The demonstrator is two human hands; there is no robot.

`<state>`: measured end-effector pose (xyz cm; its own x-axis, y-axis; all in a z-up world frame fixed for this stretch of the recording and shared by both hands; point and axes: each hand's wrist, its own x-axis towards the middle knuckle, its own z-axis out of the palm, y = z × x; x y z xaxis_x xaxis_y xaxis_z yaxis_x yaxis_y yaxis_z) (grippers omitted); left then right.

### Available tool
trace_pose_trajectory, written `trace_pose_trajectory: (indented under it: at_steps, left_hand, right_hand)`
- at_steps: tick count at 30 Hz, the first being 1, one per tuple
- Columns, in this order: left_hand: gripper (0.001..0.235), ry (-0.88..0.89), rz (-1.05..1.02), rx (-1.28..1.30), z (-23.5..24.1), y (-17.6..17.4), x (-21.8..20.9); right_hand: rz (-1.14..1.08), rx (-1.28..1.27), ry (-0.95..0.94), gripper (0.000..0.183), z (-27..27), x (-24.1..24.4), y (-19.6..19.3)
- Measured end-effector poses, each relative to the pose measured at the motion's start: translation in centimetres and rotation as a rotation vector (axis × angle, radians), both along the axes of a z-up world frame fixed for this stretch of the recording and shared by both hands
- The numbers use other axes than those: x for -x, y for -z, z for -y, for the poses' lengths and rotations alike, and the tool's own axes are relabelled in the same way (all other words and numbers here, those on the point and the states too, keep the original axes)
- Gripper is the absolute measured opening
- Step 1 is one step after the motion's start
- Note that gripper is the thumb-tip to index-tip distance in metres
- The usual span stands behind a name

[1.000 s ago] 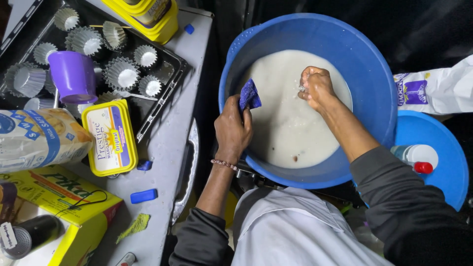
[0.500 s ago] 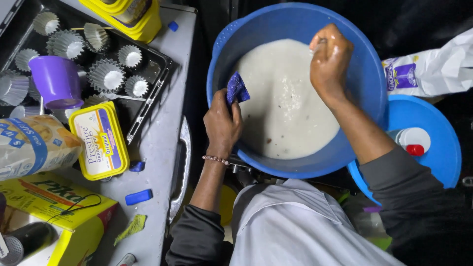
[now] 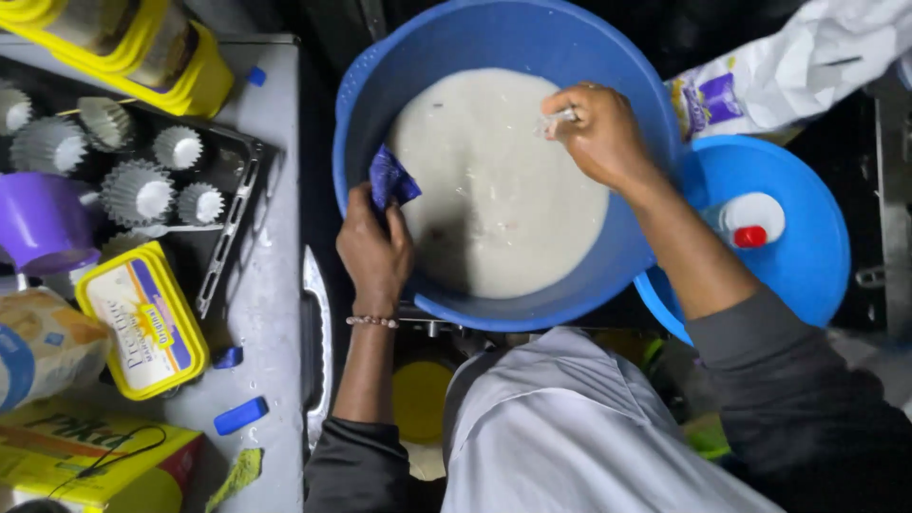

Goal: The person washes a blue plastic basin with a purple sponge, scrubbing the interior and exterior surfaces. They then place the basin aside and use the sponge to wipe the inside of a larger blue basin containing a white liquid.

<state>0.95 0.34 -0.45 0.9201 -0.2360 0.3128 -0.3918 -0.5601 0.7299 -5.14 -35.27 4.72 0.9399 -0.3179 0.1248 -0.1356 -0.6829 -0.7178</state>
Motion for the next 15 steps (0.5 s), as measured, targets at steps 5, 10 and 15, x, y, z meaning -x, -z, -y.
trace_pose_trajectory:
  at_steps: [5, 10, 15]
  left_hand:
    - [0.031, 0.003, 0.023, -0.004, -0.3, 0.8, 0.9]
    - [0.028, 0.013, 0.041, -0.014, -0.1, 0.9, 0.5]
    - [0.027, 0.017, 0.035, -0.047, 0.0, 0.6, 0.5]
  right_hand:
    - [0.275, 0.129, -0.031, 0.019, 5.5, 4.8, -2.6]
    - [0.491, 0.286, 0.36, 0.02, 18.3, 9.1, -2.8]
    - [0.531, 0.767, 0.471, 0.047, 27.2, 13.9, -2.2]
